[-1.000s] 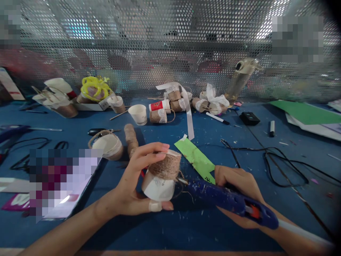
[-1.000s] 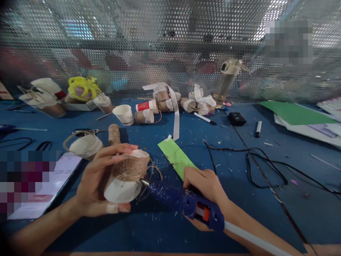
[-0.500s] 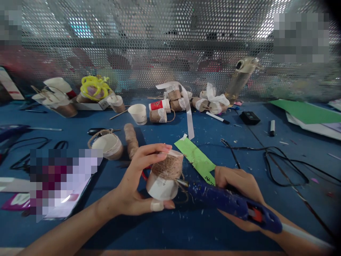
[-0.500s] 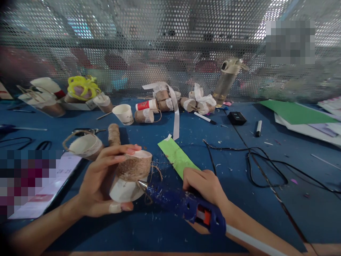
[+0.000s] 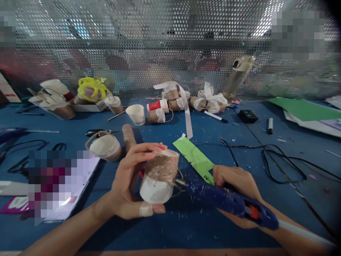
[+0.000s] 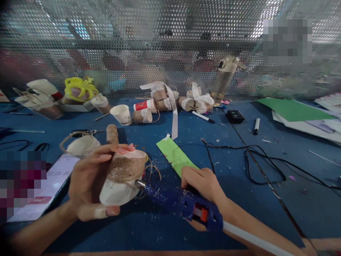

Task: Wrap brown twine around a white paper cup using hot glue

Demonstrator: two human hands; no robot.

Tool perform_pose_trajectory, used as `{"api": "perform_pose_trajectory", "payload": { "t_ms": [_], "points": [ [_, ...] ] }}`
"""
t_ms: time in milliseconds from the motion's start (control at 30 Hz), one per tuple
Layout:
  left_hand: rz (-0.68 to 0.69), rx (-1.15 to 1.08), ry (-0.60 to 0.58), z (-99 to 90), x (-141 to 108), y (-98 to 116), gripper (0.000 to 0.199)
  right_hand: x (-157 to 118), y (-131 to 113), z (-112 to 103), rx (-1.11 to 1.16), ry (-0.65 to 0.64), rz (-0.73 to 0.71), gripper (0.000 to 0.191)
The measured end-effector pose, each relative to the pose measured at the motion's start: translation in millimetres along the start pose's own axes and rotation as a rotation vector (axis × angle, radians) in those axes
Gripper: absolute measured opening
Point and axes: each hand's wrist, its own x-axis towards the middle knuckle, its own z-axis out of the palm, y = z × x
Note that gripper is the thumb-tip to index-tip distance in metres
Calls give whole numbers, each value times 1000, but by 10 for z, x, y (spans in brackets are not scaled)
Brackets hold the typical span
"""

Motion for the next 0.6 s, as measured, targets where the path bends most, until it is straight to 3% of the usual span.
{"api": "perform_pose_trajectory", "payload": {
  "t_ms": [267, 600],
  "points": [
    [-1, -20, 53, 39, 13, -20, 82, -24, 23, -8, 6, -24, -4, 23],
    [-120, 158, -73, -34, -28, 7, 102, 6, -42, 59, 40, 38, -12, 23]
  ]
}}
